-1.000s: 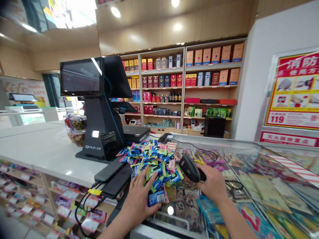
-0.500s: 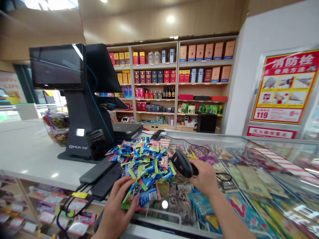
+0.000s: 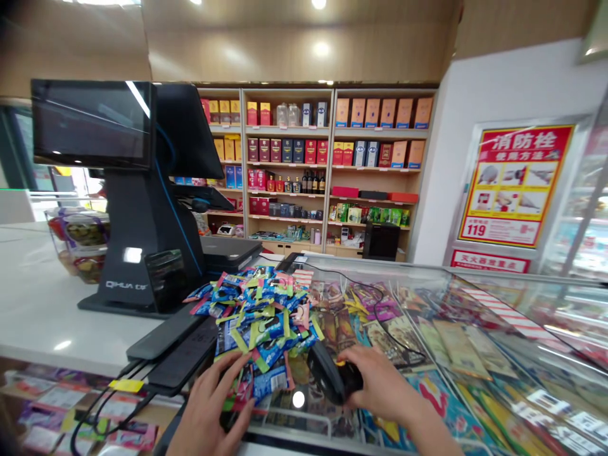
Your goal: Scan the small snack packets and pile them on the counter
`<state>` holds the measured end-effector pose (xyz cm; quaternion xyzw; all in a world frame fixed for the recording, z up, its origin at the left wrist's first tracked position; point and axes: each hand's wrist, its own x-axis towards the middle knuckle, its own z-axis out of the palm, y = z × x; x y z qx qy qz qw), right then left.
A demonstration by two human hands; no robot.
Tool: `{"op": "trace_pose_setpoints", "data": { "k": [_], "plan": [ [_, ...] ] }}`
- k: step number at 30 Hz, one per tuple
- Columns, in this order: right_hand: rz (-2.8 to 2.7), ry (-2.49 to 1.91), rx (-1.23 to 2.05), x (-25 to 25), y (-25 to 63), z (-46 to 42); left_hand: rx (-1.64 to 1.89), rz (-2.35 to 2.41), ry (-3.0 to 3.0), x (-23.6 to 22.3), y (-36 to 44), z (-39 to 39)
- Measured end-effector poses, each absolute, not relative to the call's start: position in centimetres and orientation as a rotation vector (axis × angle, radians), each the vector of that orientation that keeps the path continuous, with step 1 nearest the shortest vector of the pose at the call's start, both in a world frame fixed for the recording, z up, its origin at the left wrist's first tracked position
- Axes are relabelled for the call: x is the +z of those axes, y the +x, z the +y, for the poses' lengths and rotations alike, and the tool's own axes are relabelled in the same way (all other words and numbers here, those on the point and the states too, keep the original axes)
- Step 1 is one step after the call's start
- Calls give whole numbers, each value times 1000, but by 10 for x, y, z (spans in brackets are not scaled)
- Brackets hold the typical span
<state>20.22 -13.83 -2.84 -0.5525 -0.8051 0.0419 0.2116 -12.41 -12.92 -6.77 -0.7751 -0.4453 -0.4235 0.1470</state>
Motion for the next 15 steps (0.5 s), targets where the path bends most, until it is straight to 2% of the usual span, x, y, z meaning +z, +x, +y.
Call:
{"op": "trace_pose_setpoints", "data": {
  "k": [4, 11, 15],
  "plan": [
    [-2218, -1531, 85, -30, 209, -149, -1239, -1273, -2239, -67, -123, -129],
    [-1858, -1135, -573, 32, 158, -187, -1241, -1249, -2242, -66, -123, -129],
    [-1861, -930, -677, 56, 108, -198, -1227, -1237, -2241, -67, -124, -129]
  ]
}}
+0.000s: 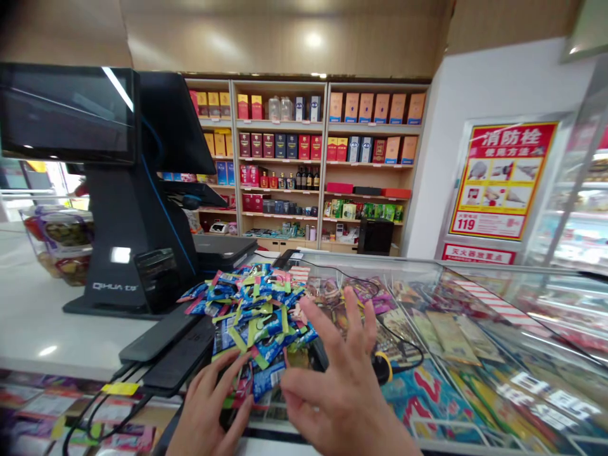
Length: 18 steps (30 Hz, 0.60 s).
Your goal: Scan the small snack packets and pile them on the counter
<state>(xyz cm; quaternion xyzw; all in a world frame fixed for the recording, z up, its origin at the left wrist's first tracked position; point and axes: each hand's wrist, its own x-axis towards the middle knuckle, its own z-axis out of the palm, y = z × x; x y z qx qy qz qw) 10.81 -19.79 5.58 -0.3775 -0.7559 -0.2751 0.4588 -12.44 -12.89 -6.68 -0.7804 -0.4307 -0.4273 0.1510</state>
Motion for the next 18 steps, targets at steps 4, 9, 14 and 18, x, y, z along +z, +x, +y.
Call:
{"op": "trace_pose_setpoints", "data": {
  "k": [4, 9, 14, 18],
  "plan": [
    [-1927, -910, -703, 58, 84, -193, -1231, -1242, -2249, -68, -121, -128],
    [-1981, -947, -699, 49, 89, -187, -1338, -1228, -2330, -64, -122, -141],
    [-1861, -994, -730, 6, 130, -185, -1452, -1160, -2471, -34, -179, -156],
    [-1825, -1016, -708, -36, 167, -185, -1226, -1361, -2459, 6, -238, -125]
  ]
}}
